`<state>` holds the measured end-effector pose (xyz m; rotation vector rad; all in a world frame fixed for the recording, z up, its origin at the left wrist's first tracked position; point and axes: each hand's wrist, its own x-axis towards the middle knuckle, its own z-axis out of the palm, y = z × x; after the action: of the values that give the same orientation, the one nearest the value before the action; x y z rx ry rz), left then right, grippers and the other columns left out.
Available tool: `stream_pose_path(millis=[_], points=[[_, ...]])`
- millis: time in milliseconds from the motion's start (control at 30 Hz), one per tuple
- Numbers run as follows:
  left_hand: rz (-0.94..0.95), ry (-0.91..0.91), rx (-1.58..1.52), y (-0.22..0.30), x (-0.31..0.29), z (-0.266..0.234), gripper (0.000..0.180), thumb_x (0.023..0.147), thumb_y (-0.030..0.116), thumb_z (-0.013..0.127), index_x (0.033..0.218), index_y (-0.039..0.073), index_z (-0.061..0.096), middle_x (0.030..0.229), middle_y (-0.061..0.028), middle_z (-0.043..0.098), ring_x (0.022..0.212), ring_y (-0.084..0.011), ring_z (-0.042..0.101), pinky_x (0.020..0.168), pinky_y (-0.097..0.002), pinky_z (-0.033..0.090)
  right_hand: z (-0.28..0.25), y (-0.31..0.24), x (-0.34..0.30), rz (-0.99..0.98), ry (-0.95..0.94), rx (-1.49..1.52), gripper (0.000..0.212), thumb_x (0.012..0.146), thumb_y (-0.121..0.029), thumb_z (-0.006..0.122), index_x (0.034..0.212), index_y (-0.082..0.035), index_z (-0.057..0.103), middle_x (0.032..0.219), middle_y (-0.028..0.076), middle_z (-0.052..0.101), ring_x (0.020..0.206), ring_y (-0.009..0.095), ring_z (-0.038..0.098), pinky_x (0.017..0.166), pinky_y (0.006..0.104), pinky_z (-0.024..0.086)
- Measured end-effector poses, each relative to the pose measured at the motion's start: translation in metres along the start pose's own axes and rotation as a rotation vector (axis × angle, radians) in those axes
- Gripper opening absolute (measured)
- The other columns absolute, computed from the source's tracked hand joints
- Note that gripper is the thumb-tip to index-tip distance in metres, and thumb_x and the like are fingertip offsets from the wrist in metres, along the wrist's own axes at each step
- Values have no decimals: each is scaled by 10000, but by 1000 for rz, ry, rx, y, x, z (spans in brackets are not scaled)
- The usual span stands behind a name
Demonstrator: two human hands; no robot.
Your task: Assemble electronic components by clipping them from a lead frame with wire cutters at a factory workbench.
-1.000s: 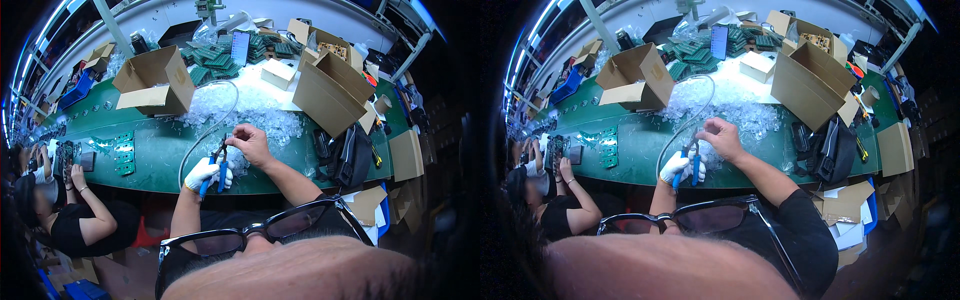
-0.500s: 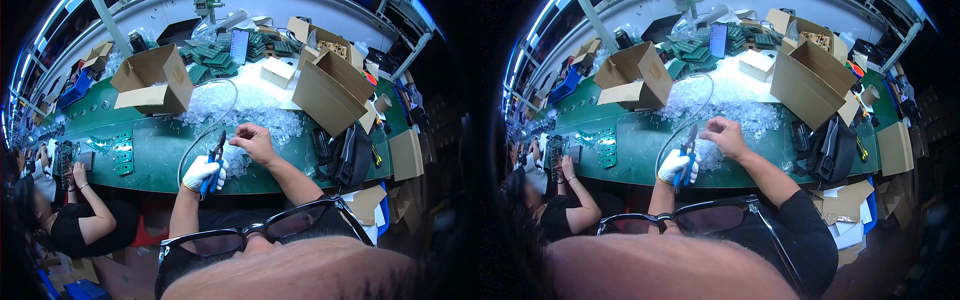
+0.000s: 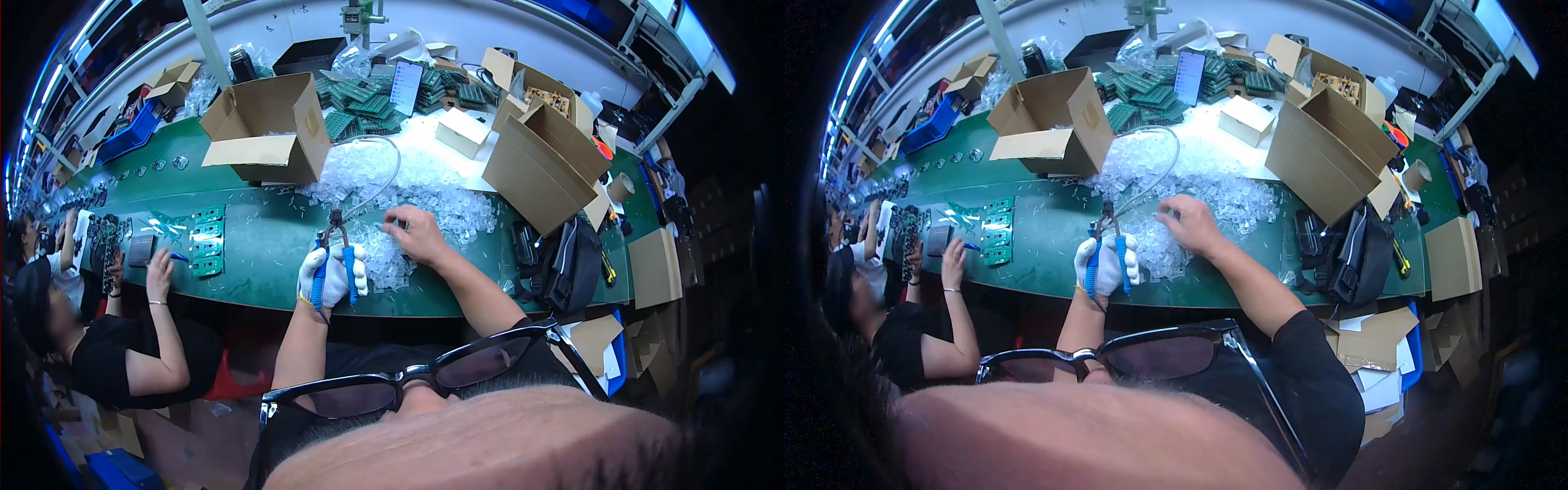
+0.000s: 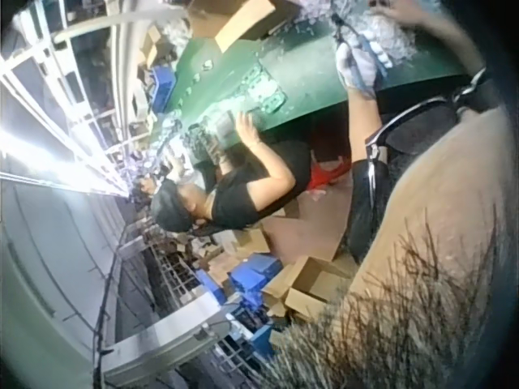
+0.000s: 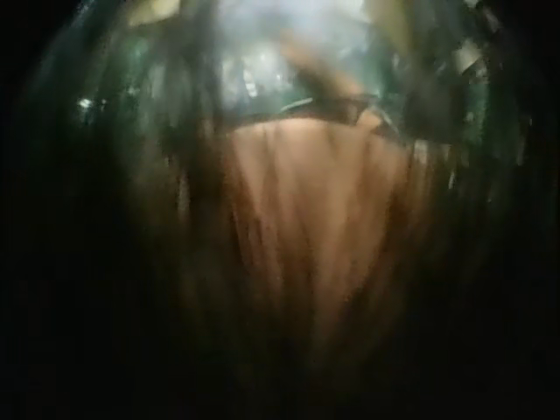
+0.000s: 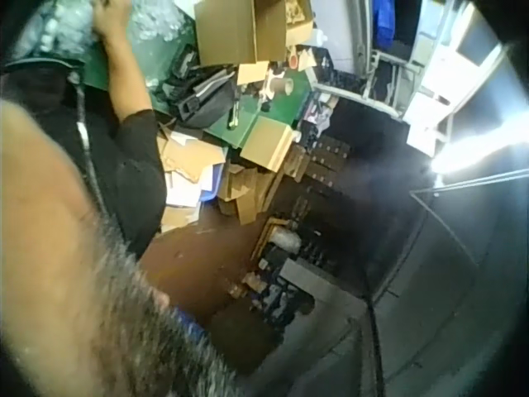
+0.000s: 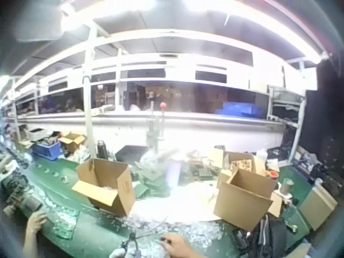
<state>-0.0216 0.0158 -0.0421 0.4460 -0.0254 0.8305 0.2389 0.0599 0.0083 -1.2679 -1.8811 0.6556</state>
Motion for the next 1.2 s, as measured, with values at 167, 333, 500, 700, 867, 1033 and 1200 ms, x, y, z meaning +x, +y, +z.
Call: stream_pose_path(millis=[167, 333, 500, 700, 867, 1033, 1200], points=[[44, 55, -26, 0, -5, 2, 549, 965, 542, 655, 1225, 62, 605, 1251, -262, 650, 988, -418, 719, 853, -608, 569, 25, 9, 35, -153, -43, -219, 205, 899, -103, 693, 1085, -72, 774, 1015, 195, 749, 988, 420, 714, 884, 535, 559], [19, 74, 3, -3, 4, 13, 613, 952, 529, 673, 1289, 24, 591, 1212, -246, 667, 980, -404, 713, 876, -588, 563, 33, 21, 60, -206, -69, -420, 210, 883, -92, 694, 1079, -62, 762, 1008, 196, 747, 997, 418, 718, 886, 531, 568], [-82, 65, 15, 3, 2, 4, 741, 943, 503, 688, 1398, -61, 536, 1181, -227, 676, 986, -376, 698, 902, -575, 552, 32, 14, 60, -211, -71, -367, 256, 868, -84, 710, 1120, -50, 738, 1075, 198, 730, 1025, 406, 710, 879, 516, 572], [-150, 91, 122, 1, 2, 6, 776, 952, 524, 675, 1413, -85, 539, 1162, -231, 688, 1014, -368, 701, 906, -580, 560, 19, 13, 40, -85, -31, 92, 269, 867, -58, 762, 1124, -32, 688, 1009, 105, 686, 968, 257, 709, 878, 386, 582], [-159, 136, 140, -1, 5, 17, 796, 945, 519, 685, 1406, -114, 545, 1126, -226, 726, 978, -351, 736, 899, -540, 591, 10, 13, 24, 193, -149, 923, 212, 891, -18, 801, 1047, -47, 661, 1006, 6, 662, 966, 106, 657, 888, 294, 559], [-188, 154, 199, -2, 5, 23, 807, 922, 517, 713, 1409, -103, 541, 1129, -223, 716, 983, -344, 725, 912, -543, 578, -3, 11, 20, 232, -218, 1030, 186, 919, -24, 812, 1040, -51, 673, 1023, 4, 704, 907, 88, 657, 865, 282, 553], [-192, 131, 152, 3, 4, 26, 837, 906, 529, 724, 1421, -100, 527, 1135, -222, 703, 991, -346, 720, 919, -542, 576, -5, 10, 19, 261, -208, 992, 175, 934, -54, 811, 1083, -41, 721, 975, 13, 722, 873, 100, 661, 811, 275, 539]])
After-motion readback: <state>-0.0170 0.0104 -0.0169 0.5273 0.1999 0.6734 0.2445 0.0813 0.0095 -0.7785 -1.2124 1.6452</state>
